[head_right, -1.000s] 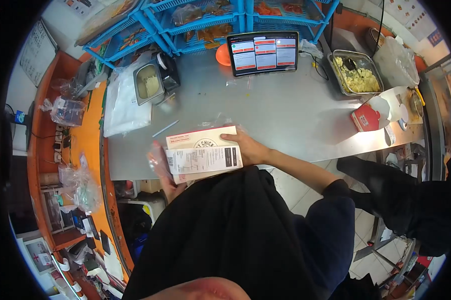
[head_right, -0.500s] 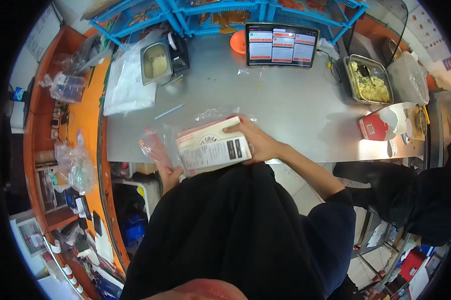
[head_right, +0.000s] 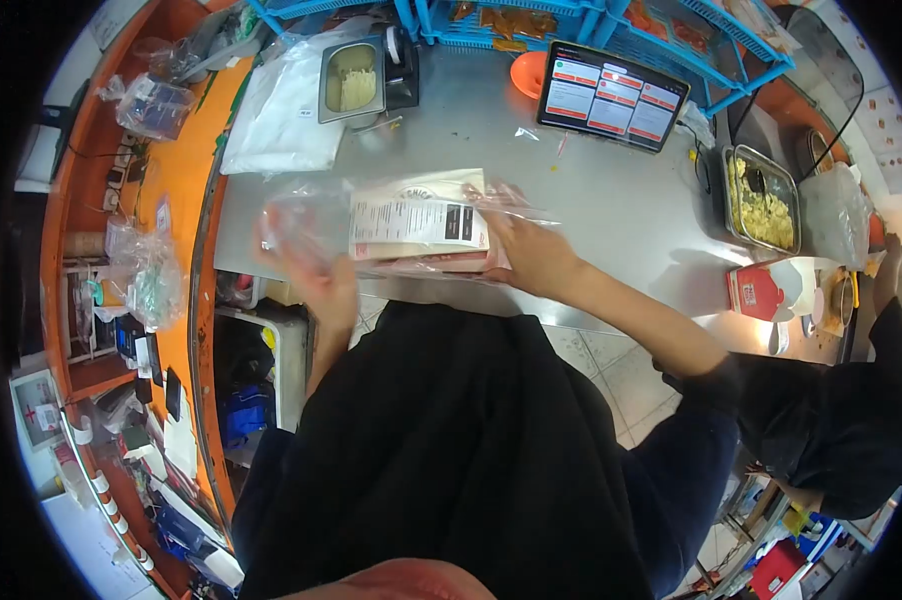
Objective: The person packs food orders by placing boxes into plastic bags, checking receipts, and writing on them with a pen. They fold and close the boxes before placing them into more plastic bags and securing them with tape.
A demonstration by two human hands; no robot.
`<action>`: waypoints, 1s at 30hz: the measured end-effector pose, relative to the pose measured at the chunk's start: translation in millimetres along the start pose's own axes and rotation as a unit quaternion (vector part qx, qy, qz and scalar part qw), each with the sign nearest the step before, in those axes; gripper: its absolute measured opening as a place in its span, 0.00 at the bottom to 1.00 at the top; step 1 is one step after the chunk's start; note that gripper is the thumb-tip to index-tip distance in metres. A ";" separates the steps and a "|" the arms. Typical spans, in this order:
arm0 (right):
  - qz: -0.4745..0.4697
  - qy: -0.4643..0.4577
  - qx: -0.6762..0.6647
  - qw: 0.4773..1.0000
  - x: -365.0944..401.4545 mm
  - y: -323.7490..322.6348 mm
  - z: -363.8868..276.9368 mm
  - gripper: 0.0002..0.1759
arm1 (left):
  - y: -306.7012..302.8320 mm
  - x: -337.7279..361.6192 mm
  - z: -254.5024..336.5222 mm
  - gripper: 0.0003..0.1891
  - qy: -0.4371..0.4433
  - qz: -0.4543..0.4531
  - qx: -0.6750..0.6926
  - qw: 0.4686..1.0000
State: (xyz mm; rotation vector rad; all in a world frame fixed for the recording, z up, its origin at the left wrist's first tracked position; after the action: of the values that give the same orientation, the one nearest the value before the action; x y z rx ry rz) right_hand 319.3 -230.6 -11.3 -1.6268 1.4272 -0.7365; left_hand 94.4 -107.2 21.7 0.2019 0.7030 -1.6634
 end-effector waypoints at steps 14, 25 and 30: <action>-0.124 -0.103 0.063 0.985 36.0 -194.2 -121.0 0.08 | -53.0 -13.9 17.0 0.36 -0.094 -0.005 0.242 0.966; 0.236 0.201 -0.500 0.809 74.8 112.5 45.8 0.32 | 41.3 54.9 -114.4 0.32 -0.313 -0.424 -0.143 0.838; 0.323 0.191 -0.092 0.922 68.8 156.9 77.8 0.25 | 60.6 57.9 -143.7 0.29 -0.261 -0.367 -0.208 0.868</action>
State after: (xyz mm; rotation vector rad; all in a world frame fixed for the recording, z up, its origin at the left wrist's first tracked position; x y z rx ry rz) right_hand 320.8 -283.7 -191.8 -1.0463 2.2171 -0.5479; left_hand 102.6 -80.2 -142.2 -0.9048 0.7360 -2.0857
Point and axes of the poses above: each hand's wrist, its own x-axis away from the middle knuckle, its own y-axis out of the palm, z = x × y, the point moved 4 cm from there along -x, towards the middle knuckle, and after that the axes turned 10 degrees about -y, right-handed, at the moved point
